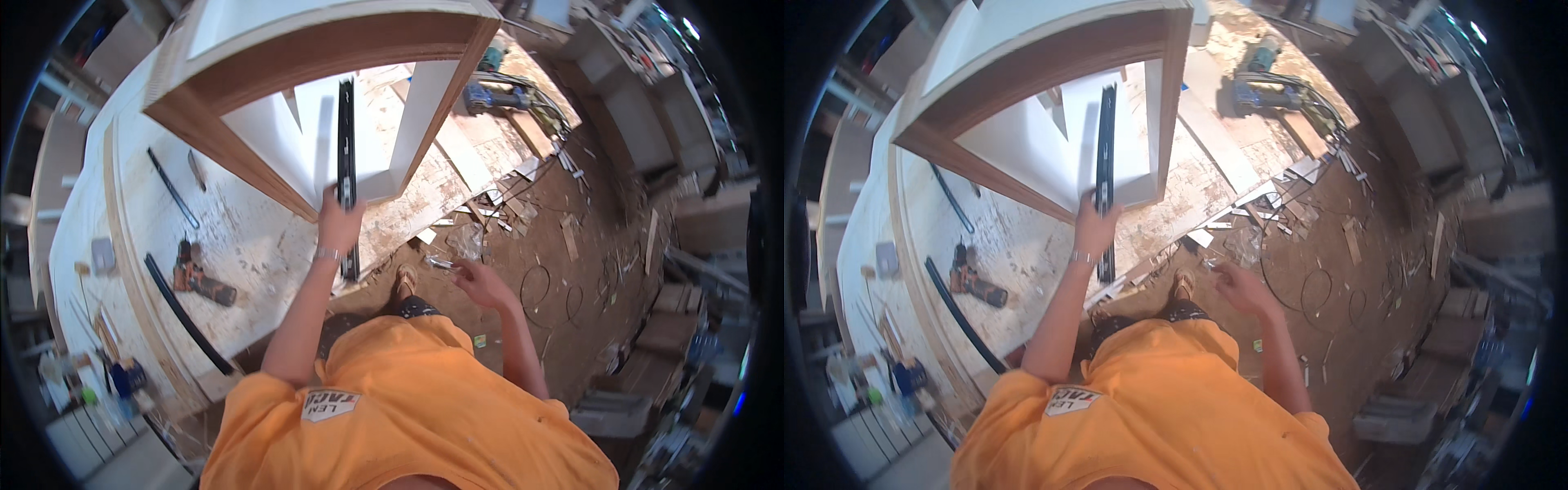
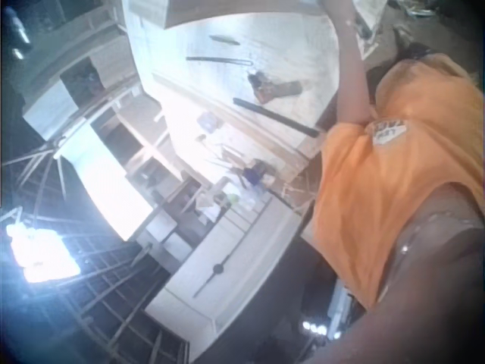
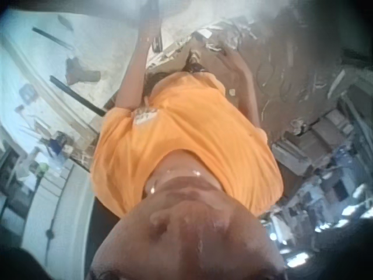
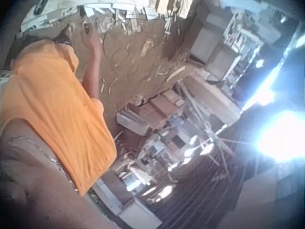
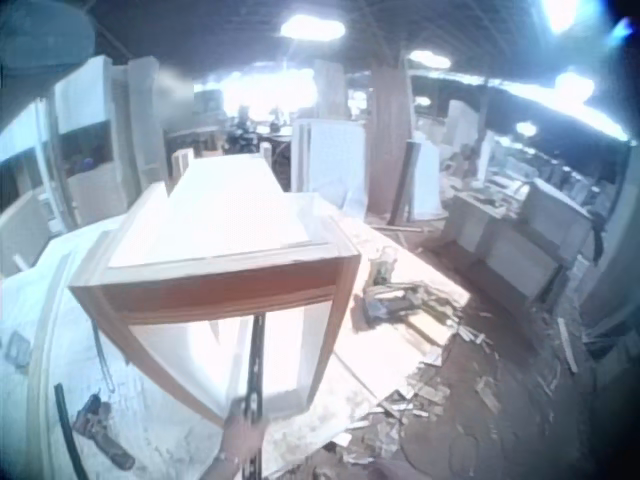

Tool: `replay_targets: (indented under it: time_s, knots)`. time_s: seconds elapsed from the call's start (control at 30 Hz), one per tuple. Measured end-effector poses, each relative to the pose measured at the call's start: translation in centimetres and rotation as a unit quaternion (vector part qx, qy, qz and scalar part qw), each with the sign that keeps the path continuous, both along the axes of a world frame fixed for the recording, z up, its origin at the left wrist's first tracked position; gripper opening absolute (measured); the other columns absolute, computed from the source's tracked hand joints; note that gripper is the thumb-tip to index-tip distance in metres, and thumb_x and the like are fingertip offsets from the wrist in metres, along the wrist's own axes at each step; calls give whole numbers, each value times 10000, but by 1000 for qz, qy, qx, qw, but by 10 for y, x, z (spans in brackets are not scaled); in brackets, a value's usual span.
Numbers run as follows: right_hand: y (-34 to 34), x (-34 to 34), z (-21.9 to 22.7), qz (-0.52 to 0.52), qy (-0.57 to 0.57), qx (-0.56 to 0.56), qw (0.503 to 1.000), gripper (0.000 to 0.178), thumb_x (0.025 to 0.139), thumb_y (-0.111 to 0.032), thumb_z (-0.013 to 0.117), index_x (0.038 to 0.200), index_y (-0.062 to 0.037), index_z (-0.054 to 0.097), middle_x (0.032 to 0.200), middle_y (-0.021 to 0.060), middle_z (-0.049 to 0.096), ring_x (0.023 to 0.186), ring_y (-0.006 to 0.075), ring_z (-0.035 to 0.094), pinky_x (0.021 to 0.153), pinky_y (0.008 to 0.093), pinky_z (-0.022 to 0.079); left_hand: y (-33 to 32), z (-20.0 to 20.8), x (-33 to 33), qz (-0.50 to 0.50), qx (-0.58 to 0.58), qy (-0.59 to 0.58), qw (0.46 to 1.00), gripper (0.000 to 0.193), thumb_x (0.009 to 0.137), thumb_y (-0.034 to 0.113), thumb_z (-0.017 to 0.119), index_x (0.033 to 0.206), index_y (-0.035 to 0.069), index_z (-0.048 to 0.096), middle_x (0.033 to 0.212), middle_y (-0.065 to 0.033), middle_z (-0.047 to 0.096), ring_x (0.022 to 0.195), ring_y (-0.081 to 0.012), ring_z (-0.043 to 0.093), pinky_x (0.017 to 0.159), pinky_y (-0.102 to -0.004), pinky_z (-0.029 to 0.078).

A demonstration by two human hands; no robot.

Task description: The person retrieves metal drawer slides from a cabinet, positions one on the side of a wooden drawer box, and attaches it using a power drill.

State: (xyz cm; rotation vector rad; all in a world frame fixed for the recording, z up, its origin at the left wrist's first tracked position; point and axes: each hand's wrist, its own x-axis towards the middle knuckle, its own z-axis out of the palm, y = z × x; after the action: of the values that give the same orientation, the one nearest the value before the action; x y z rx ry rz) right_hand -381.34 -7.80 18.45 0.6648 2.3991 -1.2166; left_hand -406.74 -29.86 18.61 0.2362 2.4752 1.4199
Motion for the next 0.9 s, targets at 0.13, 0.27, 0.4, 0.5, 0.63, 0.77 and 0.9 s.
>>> replay_targets:
  time_s: [0.13,0.27,0.4,0.5,0.63,0.77,0.9]
  knots:
    - [37,-44,-1,55,12,-14,998,402,932,-243,625,1271,-31,585,1022,200,713,1000,332,680,862,412,516,66,-40,-73,110,-28,88,990,495,778,198,685,1172,-30,490,990,-275,685,952,-442,664,854,-479,527]
    - [65,-62,-10,97,33,-11,995,392,937,-242,616,1265,-29,585,1032,201,714,1011,353,675,860,427,515,108,-55,-111,106,-50,107,987,533,789,212,679,1196,-89,514,1153,-303,583,1097,-453,576,983,-470,467]
    - [68,-75,-2,117,44,-37,991,409,943,-253,606,1280,-25,576,1063,201,710,1014,352,676,863,428,517,101,-90,-120,19,-212,220,952,481,873,243,642,1289,10,579,1199,-219,543,1170,-380,501,1034,-463,400]
    - [57,-71,-11,99,33,-52,993,418,941,-259,608,1289,-29,574,1070,193,711,1012,347,678,869,423,518,96,-87,-110,-10,-213,293,932,455,914,271,618,1309,48,594,1175,-182,546,1126,-352,495,1008,-466,392]
    - [34,-68,-4,143,16,-54,988,419,938,-261,619,1285,-29,580,1066,187,711,1008,341,679,869,413,520,93,-78,-96,19,-158,318,935,456,927,327,595,1304,72,612,1093,-154,561,1061,-339,496,952,-478,398]
    - [13,-68,-12,148,15,-46,988,432,938,-266,626,1284,-12,574,1076,198,706,1009,341,680,867,409,520,92,-71,-94,19,-146,322,935,475,926,356,583,1295,60,624,1103,-157,574,1036,-332,506,937,-463,400]
    - [-11,-75,-4,131,12,-14,991,428,942,-255,623,1288,-10,569,1064,201,706,1000,347,680,861,411,520,88,-72,-92,18,-119,331,936,490,915,372,588,1289,55,606,1221,-134,529,1153,-335,459,987,-488,369]
